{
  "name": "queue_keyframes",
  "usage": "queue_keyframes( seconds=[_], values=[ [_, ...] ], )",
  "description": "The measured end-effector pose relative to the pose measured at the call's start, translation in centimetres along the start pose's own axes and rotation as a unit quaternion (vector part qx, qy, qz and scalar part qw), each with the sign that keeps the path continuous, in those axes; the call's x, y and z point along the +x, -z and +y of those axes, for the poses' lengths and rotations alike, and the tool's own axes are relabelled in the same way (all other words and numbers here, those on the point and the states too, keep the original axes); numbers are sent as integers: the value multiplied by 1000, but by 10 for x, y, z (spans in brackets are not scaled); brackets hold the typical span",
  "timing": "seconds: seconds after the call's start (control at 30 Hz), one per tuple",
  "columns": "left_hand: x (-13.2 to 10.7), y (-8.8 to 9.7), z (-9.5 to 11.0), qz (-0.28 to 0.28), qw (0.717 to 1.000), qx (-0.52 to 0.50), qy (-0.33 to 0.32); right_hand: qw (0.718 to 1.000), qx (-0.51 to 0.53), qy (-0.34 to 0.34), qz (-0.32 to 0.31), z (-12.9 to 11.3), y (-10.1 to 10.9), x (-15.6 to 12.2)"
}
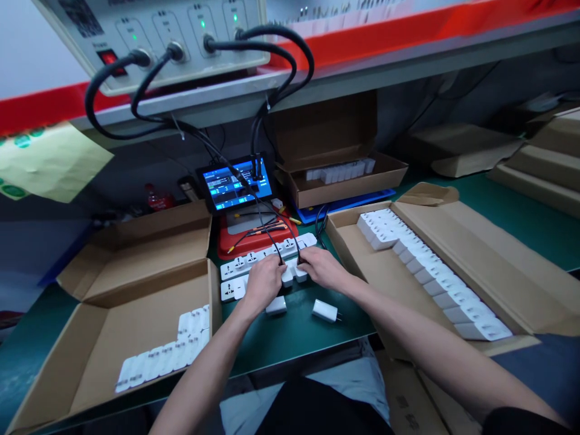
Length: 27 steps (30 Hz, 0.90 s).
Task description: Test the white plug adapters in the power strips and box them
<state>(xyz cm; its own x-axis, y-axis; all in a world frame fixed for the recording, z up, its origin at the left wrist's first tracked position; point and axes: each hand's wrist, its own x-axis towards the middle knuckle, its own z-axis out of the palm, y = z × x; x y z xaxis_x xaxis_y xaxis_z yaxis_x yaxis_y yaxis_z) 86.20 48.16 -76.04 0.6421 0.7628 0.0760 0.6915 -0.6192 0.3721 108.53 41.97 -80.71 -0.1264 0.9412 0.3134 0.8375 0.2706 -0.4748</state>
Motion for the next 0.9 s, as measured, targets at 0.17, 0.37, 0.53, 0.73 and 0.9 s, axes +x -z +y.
queue_keyframes(
  seconds=[0.17, 0.37, 0.53, 0.73, 0.9],
  values=[
    [1, 3, 4, -17, 999, 39, -3, 1000, 5, 1, -1, 0, 0, -1],
    [-6, -2, 12, -38, 995, 93, -13, 1000, 12, 1, -8, 2, 0, -1],
    [-9, -12, 11, -22, 997, 78, -12, 1000, 24, 3, -5, 4, -1, -2],
    [-7, -24, 0, 36, 999, -7, -14, 999, 40, 11, 5, 5, -2, -4],
    [-10, -32, -3, 97, 993, -67, -11, 998, 50, 20, 14, 5, -3, -5]
  ],
)
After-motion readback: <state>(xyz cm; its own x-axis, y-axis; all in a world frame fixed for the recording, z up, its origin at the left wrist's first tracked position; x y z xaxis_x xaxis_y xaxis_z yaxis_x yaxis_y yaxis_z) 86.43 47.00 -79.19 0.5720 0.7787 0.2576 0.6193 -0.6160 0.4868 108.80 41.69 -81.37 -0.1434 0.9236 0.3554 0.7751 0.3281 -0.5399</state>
